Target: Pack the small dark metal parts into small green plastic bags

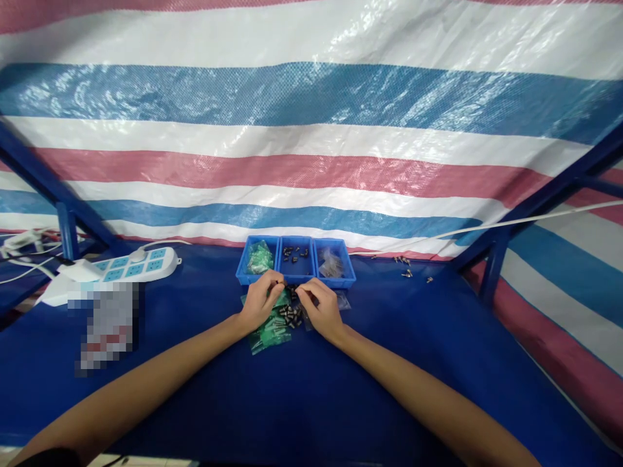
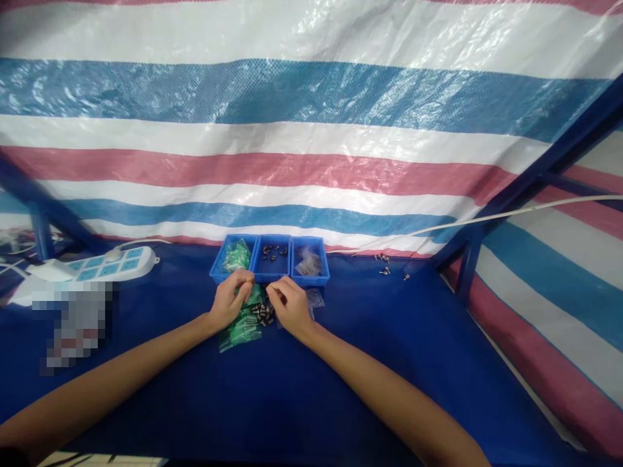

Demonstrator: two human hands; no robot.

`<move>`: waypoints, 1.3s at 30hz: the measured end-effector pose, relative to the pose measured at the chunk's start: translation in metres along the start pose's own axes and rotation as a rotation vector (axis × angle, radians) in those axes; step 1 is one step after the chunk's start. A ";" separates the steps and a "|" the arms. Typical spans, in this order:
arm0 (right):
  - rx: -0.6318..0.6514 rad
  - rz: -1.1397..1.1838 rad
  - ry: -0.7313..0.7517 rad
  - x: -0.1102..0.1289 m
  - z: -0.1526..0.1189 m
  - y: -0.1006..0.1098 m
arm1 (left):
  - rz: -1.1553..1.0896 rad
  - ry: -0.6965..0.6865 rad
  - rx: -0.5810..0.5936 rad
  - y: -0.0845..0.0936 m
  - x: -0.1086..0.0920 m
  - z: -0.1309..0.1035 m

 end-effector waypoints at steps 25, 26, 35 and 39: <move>0.022 0.024 0.061 -0.001 -0.002 -0.004 | 0.079 -0.130 0.102 -0.004 -0.013 0.004; 0.026 0.024 0.063 0.000 -0.002 -0.004 | 0.076 -0.131 0.103 -0.004 -0.014 0.004; 0.002 0.014 0.049 0.000 -0.002 -0.003 | 0.093 -0.092 0.028 0.001 -0.014 0.003; -0.011 0.023 0.036 0.000 -0.002 -0.001 | 0.082 -0.096 -0.049 0.005 -0.014 0.001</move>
Point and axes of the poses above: each hand's wrist, its own z-axis towards the middle knuckle, its own y-axis out of the back of the hand, x = y × z, the point moved 5 cm from there along z, towards the middle knuckle, and after that the axes turned 10 degrees about x, right-handed, at the moved point
